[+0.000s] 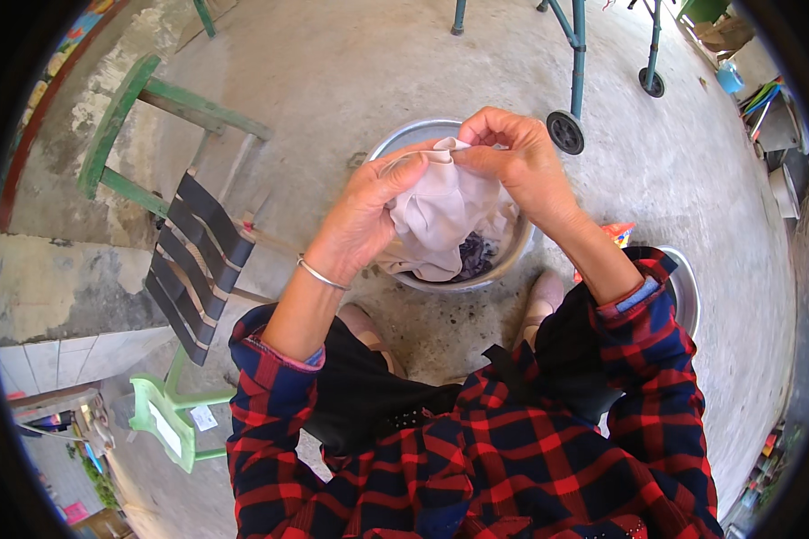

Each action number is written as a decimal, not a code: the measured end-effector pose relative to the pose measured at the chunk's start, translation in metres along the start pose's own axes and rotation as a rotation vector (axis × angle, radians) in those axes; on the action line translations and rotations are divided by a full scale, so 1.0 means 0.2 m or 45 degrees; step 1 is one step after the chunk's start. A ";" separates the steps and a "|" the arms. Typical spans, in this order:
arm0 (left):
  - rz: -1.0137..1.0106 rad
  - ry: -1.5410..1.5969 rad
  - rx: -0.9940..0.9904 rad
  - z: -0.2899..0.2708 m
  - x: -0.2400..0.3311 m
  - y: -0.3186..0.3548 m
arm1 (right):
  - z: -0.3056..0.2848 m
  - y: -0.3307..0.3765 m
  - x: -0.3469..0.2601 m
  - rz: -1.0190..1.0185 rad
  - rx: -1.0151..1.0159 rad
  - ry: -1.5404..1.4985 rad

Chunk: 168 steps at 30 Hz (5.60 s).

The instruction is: The person washes a light-colored cloth by hand in a metal basin filled with soapy water. They repeatedly scrub, wring, and rinse the cloth, occasionally lifting it to inspect it before continuing to wash it in the basin.

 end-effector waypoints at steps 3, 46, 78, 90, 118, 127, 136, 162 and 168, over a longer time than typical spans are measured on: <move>0.021 -0.183 -0.030 0.01 0.00 0.00 | -0.02 0.01 0.00 0.011 0.081 -0.009; -0.346 -0.136 0.444 -0.26 -0.33 -0.39 | -1.94 1.06 1.92 1.287 0.371 1.918; -0.042 0.453 0.048 -0.02 -0.04 0.01 | 0.04 -0.09 -0.23 0.163 -0.196 0.417; -0.007 0.288 0.018 -0.04 -0.03 0.01 | 0.07 -0.14 0.03 0.164 0.046 0.591; 0.197 -0.026 0.388 -0.19 0.03 -0.03 | 0.08 -0.08 0.09 0.364 -0.192 -0.259; 0.043 0.625 0.492 -0.16 0.00 -0.17 | 0.10 -0.13 0.09 0.553 0.022 -0.608; 0.032 0.578 0.511 -0.28 -0.14 -0.33 | 0.20 -0.06 -0.10 -0.420 0.018 1.015; 0.085 0.750 -0.128 -0.14 -0.26 -0.33 | 0.42 -0.02 0.03 -0.631 0.038 1.692; -0.098 0.761 0.725 -0.09 -0.28 -0.29 | 0.25 -0.14 0.09 -0.383 0.207 1.434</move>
Point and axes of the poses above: each hand's wrist, its own y-axis away from the middle knuckle, its own z-axis out of the palm, x = y × z, the point moved 8 cm from there along -y, towards the middle knuckle, and after that the axes turned 7 degrees about -y, right-handed, at the moved point
